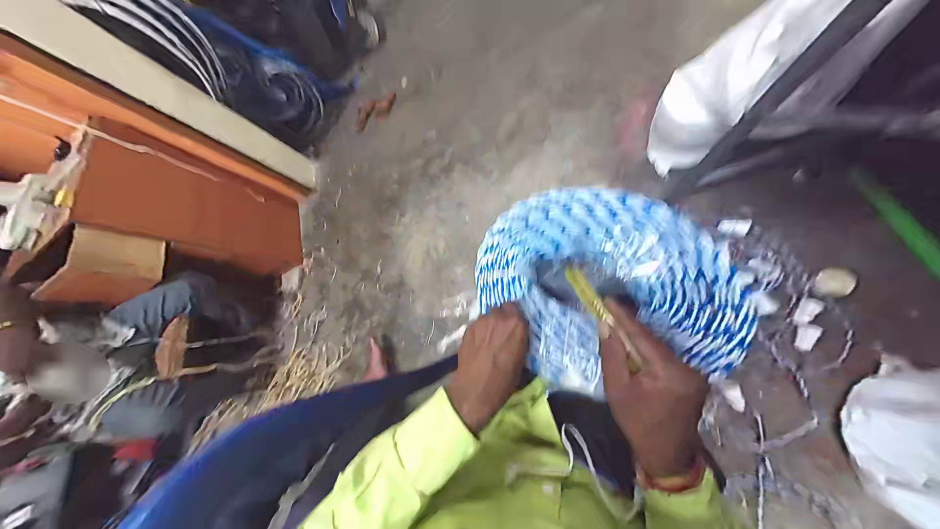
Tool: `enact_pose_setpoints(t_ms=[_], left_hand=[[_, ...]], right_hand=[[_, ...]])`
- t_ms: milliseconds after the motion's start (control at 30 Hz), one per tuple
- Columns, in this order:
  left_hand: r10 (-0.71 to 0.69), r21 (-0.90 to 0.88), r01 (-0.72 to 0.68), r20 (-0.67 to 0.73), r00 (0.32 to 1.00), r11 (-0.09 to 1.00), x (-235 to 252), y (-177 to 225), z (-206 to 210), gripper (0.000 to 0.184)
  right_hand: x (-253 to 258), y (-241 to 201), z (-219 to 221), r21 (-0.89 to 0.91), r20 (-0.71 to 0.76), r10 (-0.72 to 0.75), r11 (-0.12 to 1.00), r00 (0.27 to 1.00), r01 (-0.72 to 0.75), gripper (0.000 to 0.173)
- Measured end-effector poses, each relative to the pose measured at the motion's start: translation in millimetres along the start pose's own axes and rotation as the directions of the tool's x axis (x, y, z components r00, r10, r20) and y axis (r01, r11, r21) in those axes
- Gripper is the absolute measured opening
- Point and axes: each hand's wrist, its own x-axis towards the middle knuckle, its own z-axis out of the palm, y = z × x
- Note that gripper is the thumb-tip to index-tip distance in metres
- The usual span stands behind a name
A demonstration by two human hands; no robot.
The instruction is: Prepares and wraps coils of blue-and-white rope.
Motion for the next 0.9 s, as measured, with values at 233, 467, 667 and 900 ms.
enact_pose_setpoints(t_ms=[233, 467, 667, 900], left_hand=[[-0.064, -0.102, 0.077, 0.124, 0.99, 0.992, 3, 4, -7, 0.025], [-0.134, -0.529, 0.194, 0.15, 0.98, 0.826, 34, -40, 11, 0.033], [-0.09, -0.928, 0.335, 0.324, 0.942, 0.166, 22, -36, 13, 0.015], [0.408, -0.987, 0.149, 0.11, 0.907, -0.065, 31, -69, 52, 0.02]], right_hand=[[6, -5, 0, 0.064, 0.097, 0.037, 0.997, 0.995, -0.044, 0.03], [-1, 2, 2, 0.065, 0.067, 0.021, 0.998, 0.998, -0.026, 0.03], [-4, 8, -3, -0.034, -0.011, -0.06, 0.998, 0.998, 0.059, 0.033], [4, 8, -13, 0.188, 0.236, -0.135, 0.978, 0.962, 0.091, 0.029]])
